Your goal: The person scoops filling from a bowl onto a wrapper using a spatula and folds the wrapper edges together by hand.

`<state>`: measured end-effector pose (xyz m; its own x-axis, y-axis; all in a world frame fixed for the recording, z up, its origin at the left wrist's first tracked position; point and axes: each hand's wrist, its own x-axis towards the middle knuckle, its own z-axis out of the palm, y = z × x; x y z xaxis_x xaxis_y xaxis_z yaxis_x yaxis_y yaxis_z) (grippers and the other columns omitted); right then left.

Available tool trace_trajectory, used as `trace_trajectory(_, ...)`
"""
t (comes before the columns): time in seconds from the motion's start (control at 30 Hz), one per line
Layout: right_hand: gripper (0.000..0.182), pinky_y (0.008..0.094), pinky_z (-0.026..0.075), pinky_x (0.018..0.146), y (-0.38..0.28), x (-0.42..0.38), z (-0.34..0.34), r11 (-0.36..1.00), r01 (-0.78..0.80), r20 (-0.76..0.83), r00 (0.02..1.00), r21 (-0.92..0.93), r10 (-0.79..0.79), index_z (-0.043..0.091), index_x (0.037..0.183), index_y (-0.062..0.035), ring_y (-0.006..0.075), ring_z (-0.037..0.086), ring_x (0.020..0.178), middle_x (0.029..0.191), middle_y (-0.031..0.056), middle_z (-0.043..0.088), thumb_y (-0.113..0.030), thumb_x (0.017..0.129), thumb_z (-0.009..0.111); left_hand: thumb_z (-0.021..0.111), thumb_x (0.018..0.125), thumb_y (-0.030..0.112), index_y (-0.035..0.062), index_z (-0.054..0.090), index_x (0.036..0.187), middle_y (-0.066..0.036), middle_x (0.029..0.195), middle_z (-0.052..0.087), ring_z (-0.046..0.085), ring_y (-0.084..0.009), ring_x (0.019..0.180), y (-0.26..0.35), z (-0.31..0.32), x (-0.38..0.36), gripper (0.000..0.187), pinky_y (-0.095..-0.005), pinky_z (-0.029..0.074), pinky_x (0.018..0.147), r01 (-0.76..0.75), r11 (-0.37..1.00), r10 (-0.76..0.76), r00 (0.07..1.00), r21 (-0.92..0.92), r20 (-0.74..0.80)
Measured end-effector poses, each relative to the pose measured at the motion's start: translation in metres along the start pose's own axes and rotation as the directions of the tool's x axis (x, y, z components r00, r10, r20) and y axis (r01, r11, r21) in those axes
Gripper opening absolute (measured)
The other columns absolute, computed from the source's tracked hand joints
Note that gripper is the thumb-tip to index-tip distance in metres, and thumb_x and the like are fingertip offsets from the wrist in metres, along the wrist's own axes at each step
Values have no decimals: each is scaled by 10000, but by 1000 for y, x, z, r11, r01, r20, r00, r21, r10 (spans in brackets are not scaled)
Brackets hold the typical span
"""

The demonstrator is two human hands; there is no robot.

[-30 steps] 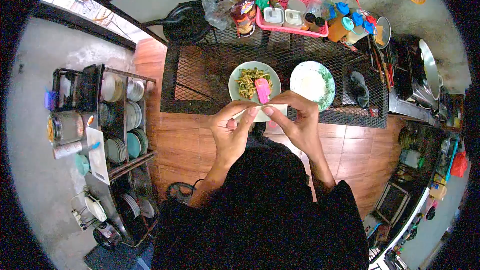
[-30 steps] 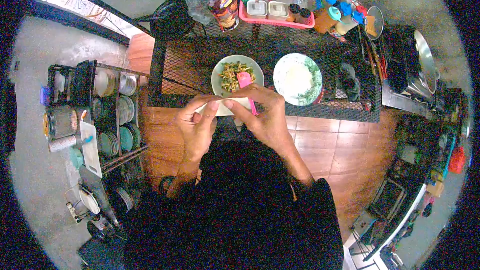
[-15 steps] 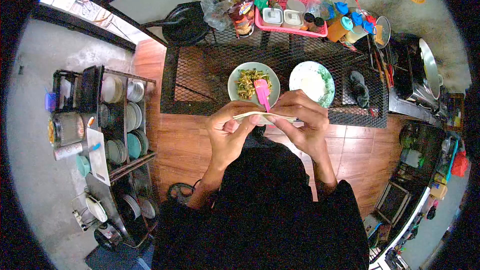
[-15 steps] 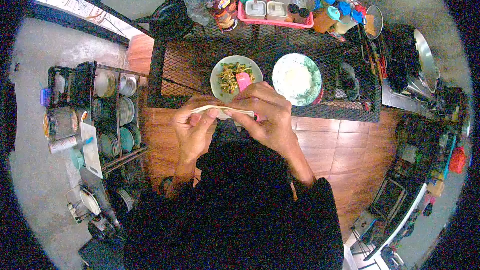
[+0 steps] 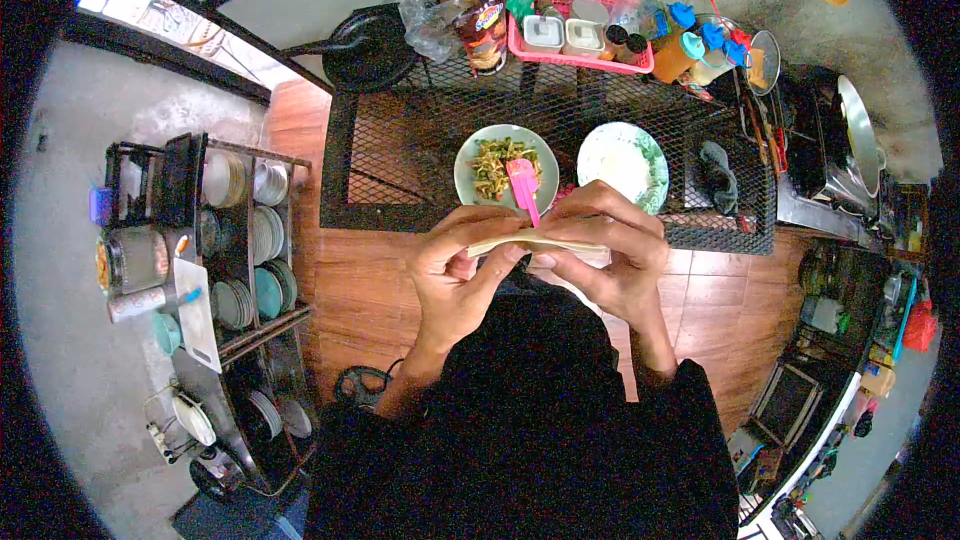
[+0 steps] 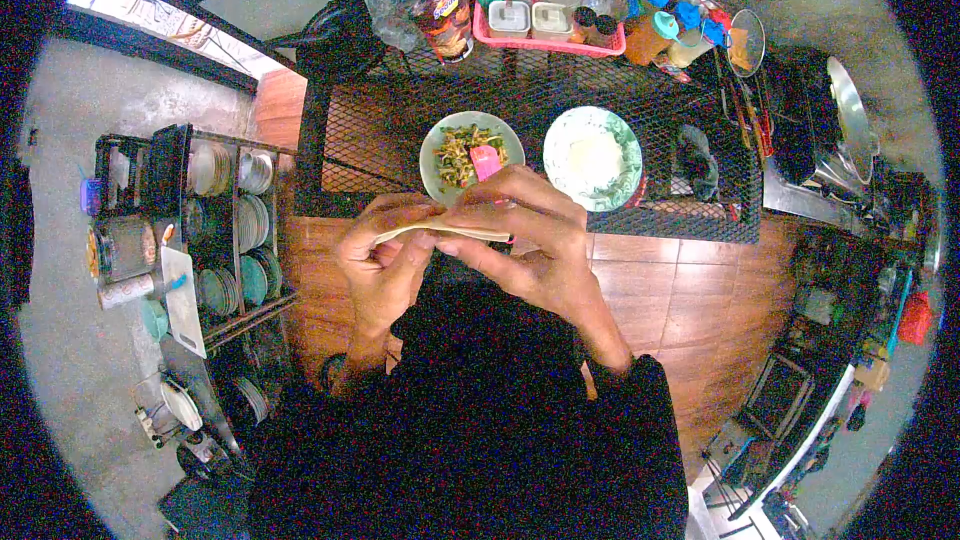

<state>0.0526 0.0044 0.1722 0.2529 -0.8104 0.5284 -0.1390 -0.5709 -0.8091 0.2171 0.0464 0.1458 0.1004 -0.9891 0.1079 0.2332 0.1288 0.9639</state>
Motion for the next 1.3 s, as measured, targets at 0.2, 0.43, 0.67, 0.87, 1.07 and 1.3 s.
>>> trace_trajectory(0.2, 239, 334, 485, 686, -2, 2, 1, 1000, -23, 44, 999, -14, 23, 712, 861, -68, 224, 613, 776, 838, 73, 644, -86, 633, 783, 672, 741, -82, -25, 655, 982, -126, 995, 630, 605, -184, 935, 10, 2, 4, 248, -270, 480, 801, -92, 985, 81, 994, 146, 76)
trace_trajectory(0.43, 216, 344, 472, 686, -9, 10, -7, 953, -42, 204, 973, -300, 107, 709, 854, -83, 238, 599, 765, 823, 68, 644, -88, 644, 760, 672, 736, -62, -32, 636, 1019, -118, 1008, 639, 620, -158, 909, -3, -2, 7, 287, -247, 481, 774, -74, 950, 40, 992, 303, 118)
trace_trajectory(0.67, 158, 368, 496, 716, 10, 2, -5, 890, -169, 367, 866, -425, 340, 702, 866, -54, 264, 623, 790, 861, 111, 659, -73, 710, 722, 664, 779, -14, -36, 622, 1008, -109, 967, 650, 619, -153, 905, -39, -14, 8, 233, -250, 500, 737, 60, 958, -111, 979, 279, 171)
trace_trajectory(0.87, 148, 370, 508, 629, 53, -31, 17, 837, -473, 374, 749, -277, 547, 675, 876, 10, 302, 648, 676, 805, 184, 656, -78, 757, 675, 645, 815, 57, -2, 625, 1048, -62, 970, 656, 613, -122, 893, -99, -46, 2, 241, -267, 501, 794, 438, 880, -474, 798, 183, 373)
trace_trajectory(1.07, 144, 311, 497, 564, 90, -58, 45, 783, -576, 217, 754, -233, 619, 678, 827, 30, 185, 648, 595, 725, 158, 675, -108, 786, 682, 562, 901, 248, 14, 577, 1121, -43, 1052, 618, 599, -156, 942, -172, -50, -36, 322, -339, 463, 873, 541, 657, -520, 830, -524, 205)
trace_trajectory(1.3, 176, 275, 469, 544, 84, -57, 53, 731, -648, 137, 721, -215, 679, 681, 807, 26, 139, 615, 593, 717, 139, 669, -147, 783, 702, 547, 909, 214, 12, 587, 1085, -33, 987, 631, 605, -116, 883, -160, -34, -35, 271, -274, 502, 761, 504, 701, -566, 824, -504, 37)
